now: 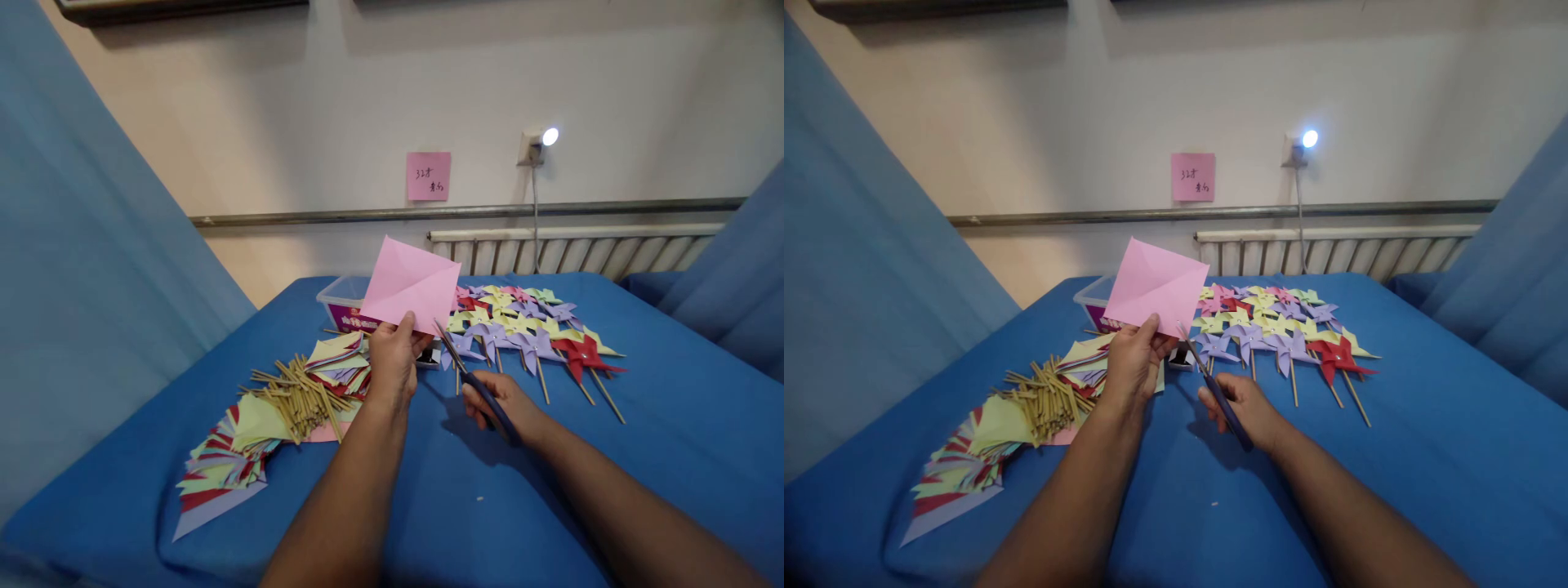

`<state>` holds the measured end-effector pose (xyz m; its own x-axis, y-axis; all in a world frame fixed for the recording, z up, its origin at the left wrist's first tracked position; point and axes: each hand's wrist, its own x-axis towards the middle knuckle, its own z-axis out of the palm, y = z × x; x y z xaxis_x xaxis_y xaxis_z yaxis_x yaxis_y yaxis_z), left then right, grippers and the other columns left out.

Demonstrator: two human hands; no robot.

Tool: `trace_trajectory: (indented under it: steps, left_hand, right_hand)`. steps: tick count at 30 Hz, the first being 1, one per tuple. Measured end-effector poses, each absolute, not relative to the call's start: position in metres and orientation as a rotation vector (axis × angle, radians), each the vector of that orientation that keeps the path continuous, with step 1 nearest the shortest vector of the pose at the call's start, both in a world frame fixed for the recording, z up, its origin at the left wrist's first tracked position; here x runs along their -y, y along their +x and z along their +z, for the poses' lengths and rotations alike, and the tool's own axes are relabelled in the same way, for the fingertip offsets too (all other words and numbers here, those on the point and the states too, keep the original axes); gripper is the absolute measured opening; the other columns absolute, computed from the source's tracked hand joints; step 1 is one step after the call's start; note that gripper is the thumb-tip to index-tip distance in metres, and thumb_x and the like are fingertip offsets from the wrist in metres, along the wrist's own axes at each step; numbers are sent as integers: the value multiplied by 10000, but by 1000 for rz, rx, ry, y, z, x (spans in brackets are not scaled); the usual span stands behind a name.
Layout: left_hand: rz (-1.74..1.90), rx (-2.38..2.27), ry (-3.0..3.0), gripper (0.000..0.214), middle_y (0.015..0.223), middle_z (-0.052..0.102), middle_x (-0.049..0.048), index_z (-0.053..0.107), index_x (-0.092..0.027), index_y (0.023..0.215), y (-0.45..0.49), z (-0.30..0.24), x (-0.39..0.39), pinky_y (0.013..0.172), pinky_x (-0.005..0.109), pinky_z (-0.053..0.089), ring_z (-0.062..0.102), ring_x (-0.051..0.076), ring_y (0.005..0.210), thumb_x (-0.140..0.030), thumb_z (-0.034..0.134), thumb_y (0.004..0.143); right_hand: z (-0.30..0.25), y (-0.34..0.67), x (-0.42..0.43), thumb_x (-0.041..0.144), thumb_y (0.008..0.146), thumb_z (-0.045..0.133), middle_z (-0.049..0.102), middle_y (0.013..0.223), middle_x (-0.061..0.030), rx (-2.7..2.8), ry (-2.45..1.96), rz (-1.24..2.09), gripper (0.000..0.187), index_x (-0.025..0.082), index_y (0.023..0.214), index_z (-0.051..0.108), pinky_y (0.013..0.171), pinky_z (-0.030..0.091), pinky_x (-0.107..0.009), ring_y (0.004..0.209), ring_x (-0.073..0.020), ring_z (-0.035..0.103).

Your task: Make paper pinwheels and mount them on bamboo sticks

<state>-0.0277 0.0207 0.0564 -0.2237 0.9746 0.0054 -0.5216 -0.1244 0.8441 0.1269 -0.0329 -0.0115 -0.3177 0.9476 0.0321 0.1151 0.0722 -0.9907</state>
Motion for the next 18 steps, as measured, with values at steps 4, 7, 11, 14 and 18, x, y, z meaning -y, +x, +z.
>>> trace_trajectory:
  steps: [4,7,11,14,18]
  left_hand:
    - [1626,-890,718,140,734,693,43,632,-105,879,-27,57,-20,614,265,550,624,104,552,-183,666,767]
    - [1629,-897,716,136,733,693,41,632,-107,885,-27,58,-20,614,266,549,628,108,561,-178,658,772]
    - [1628,-901,721,164,740,695,42,634,-112,892,-27,58,-19,645,285,555,624,104,553,-194,682,758]
    - [1630,-898,720,167,744,694,47,626,-110,887,-28,58,-20,619,276,550,630,112,561,-197,682,756]
    - [1626,-885,723,154,739,691,49,619,-106,870,-28,58,-20,576,247,538,633,114,564,-191,677,756]
  right_hand:
    - [-12,128,32,429,815,577,538,561,35,1570,-1112,1354,302,184,656,499,411,338,-201,414,-78,482]
    - [-14,129,32,399,821,572,531,565,41,1583,-1090,1359,278,186,659,500,411,332,-199,416,-76,480]
    - [-15,130,31,381,821,572,533,570,42,1569,-1083,1357,264,185,659,501,418,337,-197,422,-75,483]
    - [-15,129,31,386,813,582,540,571,38,1560,-1093,1368,273,184,650,496,413,330,-198,412,-72,476]
    - [-18,129,30,413,808,594,550,580,34,1538,-1088,1379,294,187,652,490,408,331,-200,409,-75,485]
